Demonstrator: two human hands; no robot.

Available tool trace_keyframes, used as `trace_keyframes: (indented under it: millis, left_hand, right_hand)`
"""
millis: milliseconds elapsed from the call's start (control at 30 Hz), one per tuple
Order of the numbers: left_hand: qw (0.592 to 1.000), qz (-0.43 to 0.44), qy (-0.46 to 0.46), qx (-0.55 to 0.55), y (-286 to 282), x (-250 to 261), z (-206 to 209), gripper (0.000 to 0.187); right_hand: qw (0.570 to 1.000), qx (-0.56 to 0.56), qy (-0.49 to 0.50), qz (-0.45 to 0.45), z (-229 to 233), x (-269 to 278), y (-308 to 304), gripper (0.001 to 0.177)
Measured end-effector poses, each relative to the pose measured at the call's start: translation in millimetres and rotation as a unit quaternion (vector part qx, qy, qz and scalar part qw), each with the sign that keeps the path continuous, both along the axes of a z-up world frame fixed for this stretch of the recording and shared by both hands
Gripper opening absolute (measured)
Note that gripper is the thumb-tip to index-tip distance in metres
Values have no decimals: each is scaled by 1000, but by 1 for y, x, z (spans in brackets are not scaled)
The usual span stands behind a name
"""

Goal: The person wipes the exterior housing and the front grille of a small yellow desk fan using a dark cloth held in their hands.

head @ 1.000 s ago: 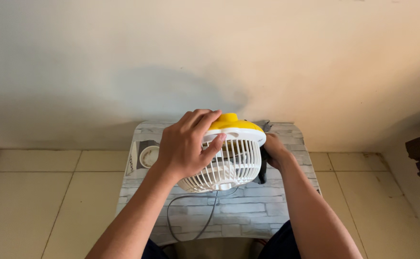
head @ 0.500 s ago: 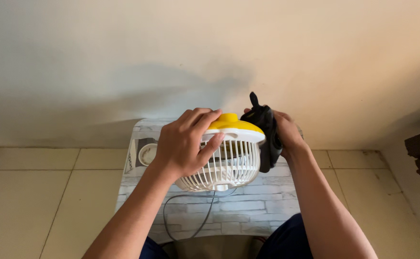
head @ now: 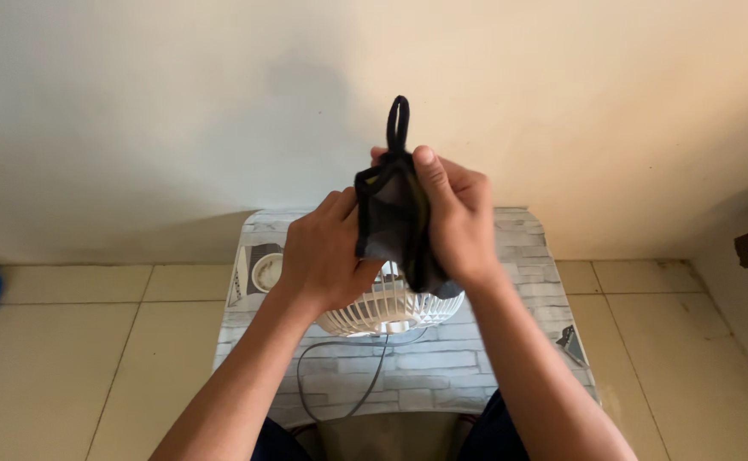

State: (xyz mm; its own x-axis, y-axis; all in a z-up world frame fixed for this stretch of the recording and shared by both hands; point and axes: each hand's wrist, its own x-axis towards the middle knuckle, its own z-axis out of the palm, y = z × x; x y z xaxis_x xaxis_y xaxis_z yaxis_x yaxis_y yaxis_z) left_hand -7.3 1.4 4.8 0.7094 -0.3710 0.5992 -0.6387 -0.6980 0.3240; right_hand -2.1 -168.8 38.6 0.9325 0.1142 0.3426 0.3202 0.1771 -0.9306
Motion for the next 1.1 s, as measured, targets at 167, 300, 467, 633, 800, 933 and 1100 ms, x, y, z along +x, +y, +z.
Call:
trace_keyframes:
  millis: [167, 300, 467, 633, 800, 933, 1100]
  left_hand:
    - [998, 18, 57, 9, 2, 5, -8, 25]
    - [995, 34, 84, 37, 4, 9, -14, 25]
    - [989, 50, 137, 40, 4, 10, -13, 31]
    - [1000, 8, 25, 10, 3, 5, -9, 43]
    - [1000, 0, -3, 5, 4, 5, -7, 41]
    - [999, -12, -39, -1, 3, 3, -4, 45]
    - [999, -21, -33, -7, 5, 3, -4, 47]
  right_hand:
    - [944, -154, -271, -107, 1, -10, 6, 38]
    - [817, -432, -326, -201, -5, -15, -4, 33]
    - [860, -438, -226, -132, -8, -14, -12, 52]
    - [794, -481, -328, -176, -7, -20, -4, 75]
    - [812, -456, -298, -211, -20, -15, -7, 49]
    - [901, -347, -93, -243, -32, 4, -17, 40]
    - [903, -309, 125, -273, -61, 27, -50, 41]
